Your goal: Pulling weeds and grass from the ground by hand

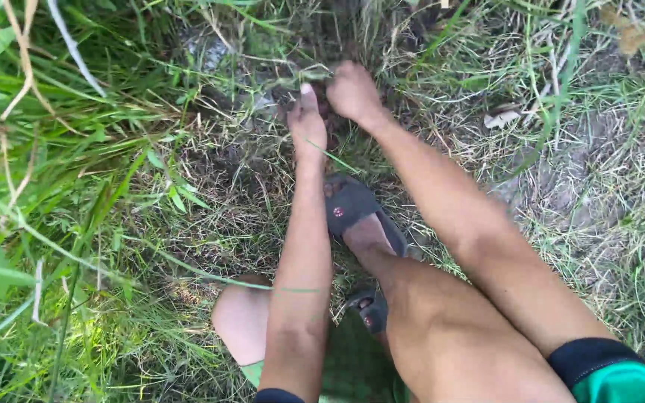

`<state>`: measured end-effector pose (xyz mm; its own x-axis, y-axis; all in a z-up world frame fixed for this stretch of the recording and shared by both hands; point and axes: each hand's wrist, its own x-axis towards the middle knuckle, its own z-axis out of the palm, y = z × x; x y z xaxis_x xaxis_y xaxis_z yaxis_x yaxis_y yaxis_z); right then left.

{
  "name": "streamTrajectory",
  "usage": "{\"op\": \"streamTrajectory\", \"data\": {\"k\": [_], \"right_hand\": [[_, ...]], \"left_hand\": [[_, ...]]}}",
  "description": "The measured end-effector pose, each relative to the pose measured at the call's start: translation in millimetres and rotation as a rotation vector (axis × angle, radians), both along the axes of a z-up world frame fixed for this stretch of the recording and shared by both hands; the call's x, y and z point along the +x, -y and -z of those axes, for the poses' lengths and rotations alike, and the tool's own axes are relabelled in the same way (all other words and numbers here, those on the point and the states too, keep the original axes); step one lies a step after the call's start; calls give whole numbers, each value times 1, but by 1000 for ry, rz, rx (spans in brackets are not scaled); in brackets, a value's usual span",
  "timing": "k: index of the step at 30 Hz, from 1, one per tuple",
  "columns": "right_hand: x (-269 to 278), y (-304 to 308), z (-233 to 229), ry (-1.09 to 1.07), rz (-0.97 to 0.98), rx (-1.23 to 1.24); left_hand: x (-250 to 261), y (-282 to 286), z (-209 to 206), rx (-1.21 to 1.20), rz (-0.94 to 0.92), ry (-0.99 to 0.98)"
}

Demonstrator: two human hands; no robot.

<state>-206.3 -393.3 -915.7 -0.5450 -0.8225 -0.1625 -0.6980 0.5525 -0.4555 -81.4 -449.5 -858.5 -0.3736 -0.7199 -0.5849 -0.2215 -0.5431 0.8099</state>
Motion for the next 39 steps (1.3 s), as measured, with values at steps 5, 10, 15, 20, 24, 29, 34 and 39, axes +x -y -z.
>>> {"op": "streamTrajectory", "data": {"k": [5,10,15,20,24,29,34,39], "right_hand": [[37,-37,-107,382,160,2],[43,-40,-179,327,-60,205],[24,-10,-149,26,-213,-34],[-18,45,-61,-152,-248,27],[-49,83,-15,-107,-345,112],[-51,86,17,-89,-318,420],[-48,76,-18,-41,-267,550],[-36,46,-15,359,-101,255]], "left_hand": [[-4,-23,-4,208,-2,32],[6,-35,-19,170,-77,-71],[18,-17,-71,209,-246,-69],[26,-6,-69,145,-70,13],[31,-14,-56,146,-6,29],[36,-21,-51,81,28,-9],[36,-25,-49,132,64,31],[31,-32,-40,238,-12,9]]}}
